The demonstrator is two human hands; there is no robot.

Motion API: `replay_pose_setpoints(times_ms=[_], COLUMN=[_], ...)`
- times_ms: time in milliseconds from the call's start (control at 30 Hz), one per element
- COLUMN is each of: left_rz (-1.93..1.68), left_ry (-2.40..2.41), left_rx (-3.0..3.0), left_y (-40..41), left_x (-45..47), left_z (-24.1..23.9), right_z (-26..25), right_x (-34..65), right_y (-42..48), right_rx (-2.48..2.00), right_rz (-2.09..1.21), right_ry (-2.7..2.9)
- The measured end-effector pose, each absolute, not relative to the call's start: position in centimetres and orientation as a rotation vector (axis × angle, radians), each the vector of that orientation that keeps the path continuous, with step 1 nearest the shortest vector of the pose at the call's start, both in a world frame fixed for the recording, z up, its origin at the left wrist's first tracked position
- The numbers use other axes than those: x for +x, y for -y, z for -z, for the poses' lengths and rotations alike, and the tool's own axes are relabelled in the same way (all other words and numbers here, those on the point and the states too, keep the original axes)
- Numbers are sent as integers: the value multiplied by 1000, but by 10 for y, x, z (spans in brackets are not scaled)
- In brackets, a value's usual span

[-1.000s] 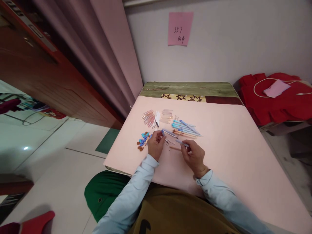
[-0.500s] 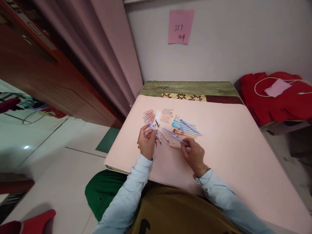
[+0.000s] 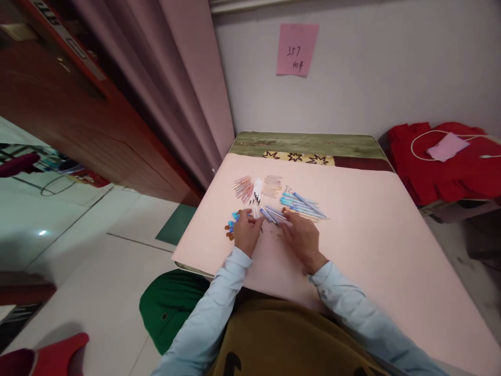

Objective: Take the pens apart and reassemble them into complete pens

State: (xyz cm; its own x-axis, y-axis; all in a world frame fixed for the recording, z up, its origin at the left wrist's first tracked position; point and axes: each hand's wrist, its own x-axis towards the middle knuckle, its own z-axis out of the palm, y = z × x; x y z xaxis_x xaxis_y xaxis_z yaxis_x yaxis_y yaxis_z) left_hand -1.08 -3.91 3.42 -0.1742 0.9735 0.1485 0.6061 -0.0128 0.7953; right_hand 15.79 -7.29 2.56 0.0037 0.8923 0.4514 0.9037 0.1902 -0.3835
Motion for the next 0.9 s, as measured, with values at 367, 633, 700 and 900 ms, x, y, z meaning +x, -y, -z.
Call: replay_pose_setpoints(times_ms=[367, 633, 700, 900], left_rz=[-1168, -1180, -1175, -1126], left_ry=[-1641, -1512, -1521, -1467], left_rx=[1531, 1518, 1490, 1414], left_y=[52, 55, 55, 56], left_x=[-32, -21, -23, -12], left_z=[-27, -34, -33, -34], right_z=[-32, -28, -28, -35], right_x=[219, 219, 227, 240], right_y=[122, 122, 123, 99], right_rx=[-1751, -1828, -1870, -1925], right_rz=[-94, -27, -20, 9], right_ry=[2047, 1985, 1882, 1808])
